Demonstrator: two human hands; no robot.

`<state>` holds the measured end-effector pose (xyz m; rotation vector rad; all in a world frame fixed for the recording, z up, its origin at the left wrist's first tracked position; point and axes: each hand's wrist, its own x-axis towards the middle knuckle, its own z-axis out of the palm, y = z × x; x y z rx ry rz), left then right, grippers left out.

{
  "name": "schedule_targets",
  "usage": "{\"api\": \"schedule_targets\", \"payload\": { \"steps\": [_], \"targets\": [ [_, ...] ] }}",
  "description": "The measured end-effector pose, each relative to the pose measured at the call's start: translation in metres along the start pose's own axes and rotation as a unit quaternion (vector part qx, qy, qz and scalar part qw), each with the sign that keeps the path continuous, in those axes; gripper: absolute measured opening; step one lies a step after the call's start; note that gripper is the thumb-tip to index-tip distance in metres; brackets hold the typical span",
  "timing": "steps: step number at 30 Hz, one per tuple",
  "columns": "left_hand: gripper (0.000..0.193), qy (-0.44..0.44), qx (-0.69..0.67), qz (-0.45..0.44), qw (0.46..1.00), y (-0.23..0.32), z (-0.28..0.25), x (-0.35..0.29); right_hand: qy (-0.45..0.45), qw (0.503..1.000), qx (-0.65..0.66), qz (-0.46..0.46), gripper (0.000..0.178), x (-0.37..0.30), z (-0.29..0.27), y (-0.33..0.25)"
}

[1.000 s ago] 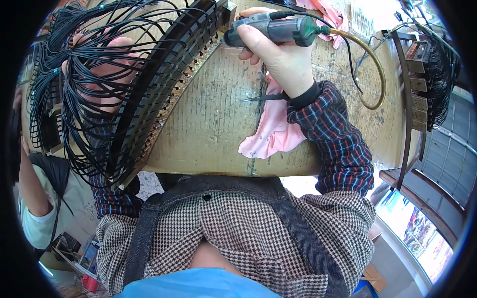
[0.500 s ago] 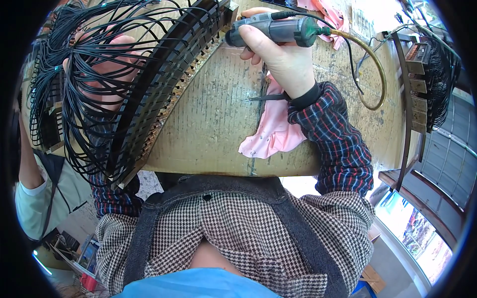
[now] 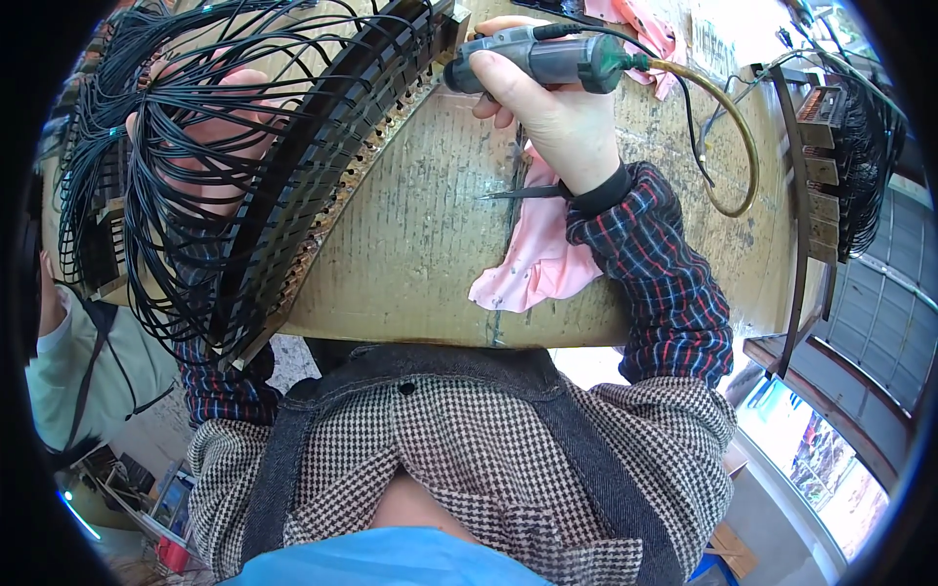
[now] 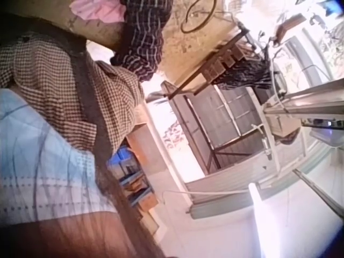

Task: Assembling or repairing a large wiring harness on a terminal block using a rotary tool.

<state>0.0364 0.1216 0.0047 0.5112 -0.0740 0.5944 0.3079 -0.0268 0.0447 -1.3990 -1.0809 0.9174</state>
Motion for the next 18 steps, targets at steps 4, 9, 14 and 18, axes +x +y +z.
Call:
{"api": "schedule_targets", "payload": {
  "steps": [4,9,14,18],
  "targets": [
    [0.064,0.018,0.016,0.019,1.0,0.001,-0.005,-0.001,0.0,1.0,-0.001,-0.001,0.029,0.0,0.0,0.0],
    [0.065,0.041,0.037,0.042,0.998,0.005,-0.01,0.0,-0.003,1.0,0.0,0.002,0.029,0.0,0.0,-0.001],
    [0.065,0.062,0.058,0.064,0.994,0.008,-0.014,0.004,-0.006,1.0,-0.006,0.003,0.028,0.0,-0.001,-0.002],
    [0.065,0.079,0.075,0.082,0.991,0.011,-0.017,0.005,-0.015,1.0,-0.004,-0.001,0.028,0.0,-0.002,-0.001]
  ]
}}
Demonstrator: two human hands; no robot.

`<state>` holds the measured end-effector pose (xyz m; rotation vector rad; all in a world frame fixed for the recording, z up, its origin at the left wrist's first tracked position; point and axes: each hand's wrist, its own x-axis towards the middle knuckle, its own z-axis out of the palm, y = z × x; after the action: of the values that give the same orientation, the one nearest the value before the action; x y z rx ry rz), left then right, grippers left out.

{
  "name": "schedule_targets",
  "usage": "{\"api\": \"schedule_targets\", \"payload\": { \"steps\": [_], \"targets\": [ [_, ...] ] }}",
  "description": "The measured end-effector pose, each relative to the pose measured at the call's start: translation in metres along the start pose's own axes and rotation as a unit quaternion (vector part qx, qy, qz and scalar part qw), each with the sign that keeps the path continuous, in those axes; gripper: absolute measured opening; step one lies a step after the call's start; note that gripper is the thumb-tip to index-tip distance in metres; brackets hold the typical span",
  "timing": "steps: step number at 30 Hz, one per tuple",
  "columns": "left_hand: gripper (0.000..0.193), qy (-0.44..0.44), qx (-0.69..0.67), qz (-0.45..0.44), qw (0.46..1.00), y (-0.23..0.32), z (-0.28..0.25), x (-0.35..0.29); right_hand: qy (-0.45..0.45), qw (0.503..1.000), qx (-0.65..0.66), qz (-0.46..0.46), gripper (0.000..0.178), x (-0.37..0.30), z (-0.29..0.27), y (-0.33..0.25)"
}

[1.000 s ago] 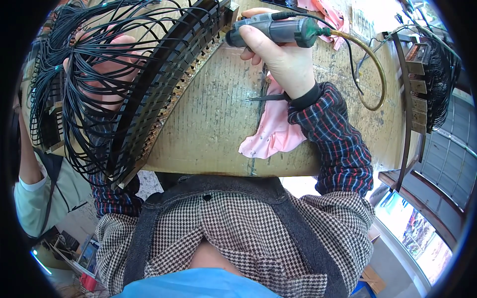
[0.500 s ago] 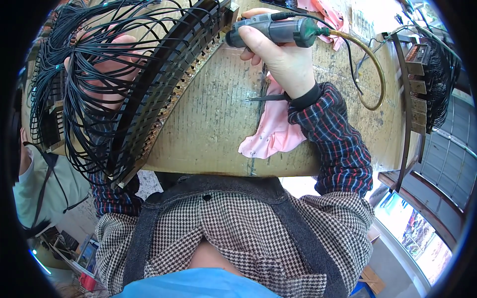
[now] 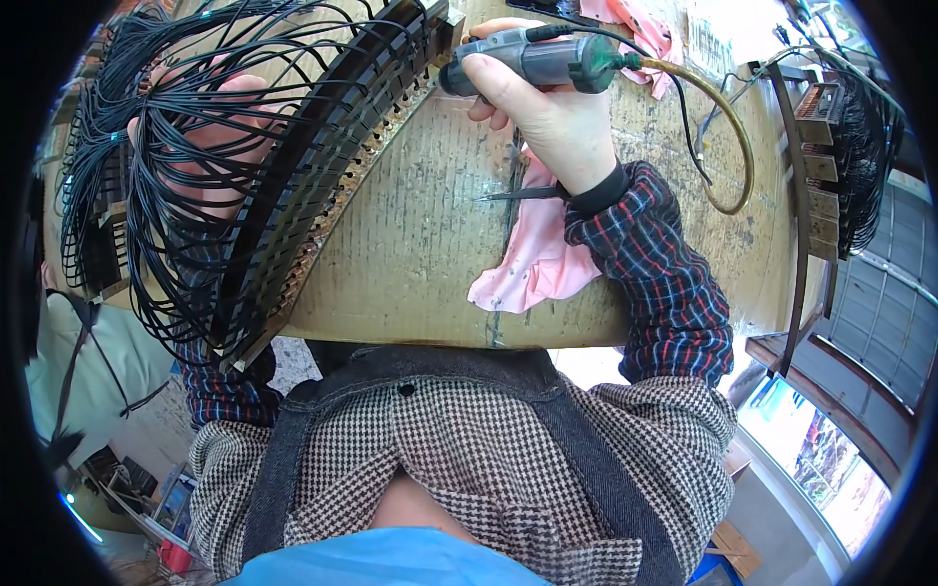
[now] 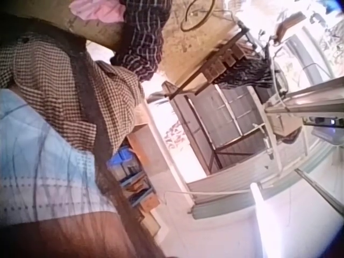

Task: Assembling or repairing a large wiring harness on a terminal block using a rotary tool.

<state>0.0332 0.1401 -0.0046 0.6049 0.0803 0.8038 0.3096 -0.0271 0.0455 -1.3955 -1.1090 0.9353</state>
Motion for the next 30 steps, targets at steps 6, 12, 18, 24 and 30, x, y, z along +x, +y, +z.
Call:
{"api": "schedule_targets", "payload": {
  "steps": [6,12,18,24,30],
  "targets": [
    [0.066,0.025,0.025,0.027,0.999,0.002,-0.004,0.002,0.008,1.0,0.003,0.005,0.029,-0.001,0.001,-0.002],
    [0.066,0.051,0.051,0.056,0.996,0.005,-0.01,0.004,0.006,1.0,0.007,-0.001,0.031,-0.001,0.001,-0.003],
    [0.066,0.082,0.073,0.083,0.991,0.005,-0.018,0.004,0.003,1.0,-0.002,-0.008,0.032,-0.005,0.002,-0.005],
    [0.068,0.033,0.053,0.081,0.995,0.006,-0.016,0.007,-0.004,0.999,0.04,0.033,0.031,-0.005,0.006,-0.004],
    [0.071,-0.145,-0.049,0.036,0.988,0.011,-0.032,0.018,-0.008,0.998,0.051,0.023,0.031,-0.005,0.005,-0.003]
  ]
}}
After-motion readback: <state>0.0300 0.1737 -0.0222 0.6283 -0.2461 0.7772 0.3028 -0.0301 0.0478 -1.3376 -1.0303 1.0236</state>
